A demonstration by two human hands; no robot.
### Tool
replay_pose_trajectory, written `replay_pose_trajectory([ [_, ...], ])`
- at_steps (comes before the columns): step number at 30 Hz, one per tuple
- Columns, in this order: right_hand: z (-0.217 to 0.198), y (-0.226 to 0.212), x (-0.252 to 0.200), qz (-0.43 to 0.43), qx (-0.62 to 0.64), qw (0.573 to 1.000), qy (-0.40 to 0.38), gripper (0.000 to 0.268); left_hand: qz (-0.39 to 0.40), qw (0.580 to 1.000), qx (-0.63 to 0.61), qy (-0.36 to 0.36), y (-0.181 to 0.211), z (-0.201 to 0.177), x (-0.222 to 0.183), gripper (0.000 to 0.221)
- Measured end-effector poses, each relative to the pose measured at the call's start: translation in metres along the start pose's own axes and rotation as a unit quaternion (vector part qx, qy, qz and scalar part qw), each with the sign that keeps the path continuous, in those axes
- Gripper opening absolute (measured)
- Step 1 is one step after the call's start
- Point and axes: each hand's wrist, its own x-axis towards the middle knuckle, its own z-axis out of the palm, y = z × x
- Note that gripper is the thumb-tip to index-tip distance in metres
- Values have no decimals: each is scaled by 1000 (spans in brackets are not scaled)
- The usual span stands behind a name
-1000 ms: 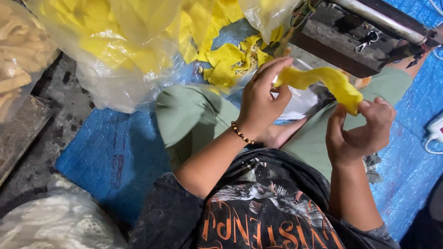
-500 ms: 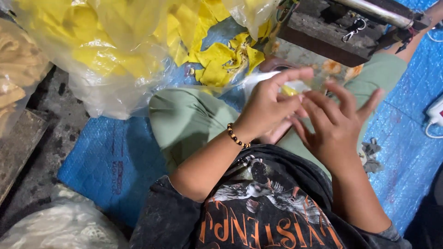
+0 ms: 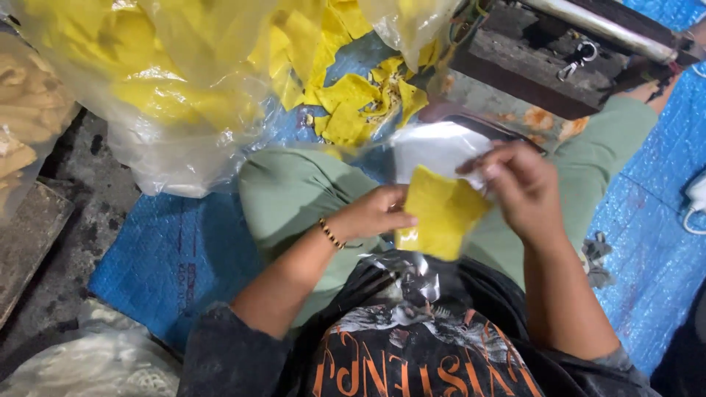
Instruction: Packaging yellow foam pieces into plastic bags and sealing them with a manual heat sealer
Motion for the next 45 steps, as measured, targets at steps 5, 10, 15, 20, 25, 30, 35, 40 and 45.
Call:
replay_pose_trajectory([
  [5, 41, 94, 76, 87, 126, 987, 59, 24, -39, 990, -101, 87, -14, -18, -55, 38],
  [10, 125, 178, 133, 356, 141, 922, -53, 44, -88, 975, -161, 122, -29, -31, -101, 36],
  [15, 176, 221, 176, 467, 99, 878, -8, 71, -127, 949, -185, 222, -71, -50, -119, 32],
  [20, 160, 226, 169, 363, 98, 926, 47, 29, -80, 969, -145, 182, 17, -49, -95, 39],
  [25, 104, 179, 135, 218, 194, 956, 36, 18, -44, 980, -111, 158, 28, -49, -87, 46],
  [30, 36, 114, 107, 89, 375, 920, 64, 24, -36, 988, -57, 136, 58, -44, -76, 46],
  [35, -14, 97, 81, 28, 454, 888, 67, 44, -22, 990, 49, 127, 73, -25, -66, 46],
  [40, -38, 83, 59, -10, 466, 882, 67, 53, -8, 984, 132, 118, 78, -11, -57, 46],
  [45, -55, 70, 27, -48, 410, 906, 93, 41, -19, 977, 166, 130, 74, -5, -53, 46],
])
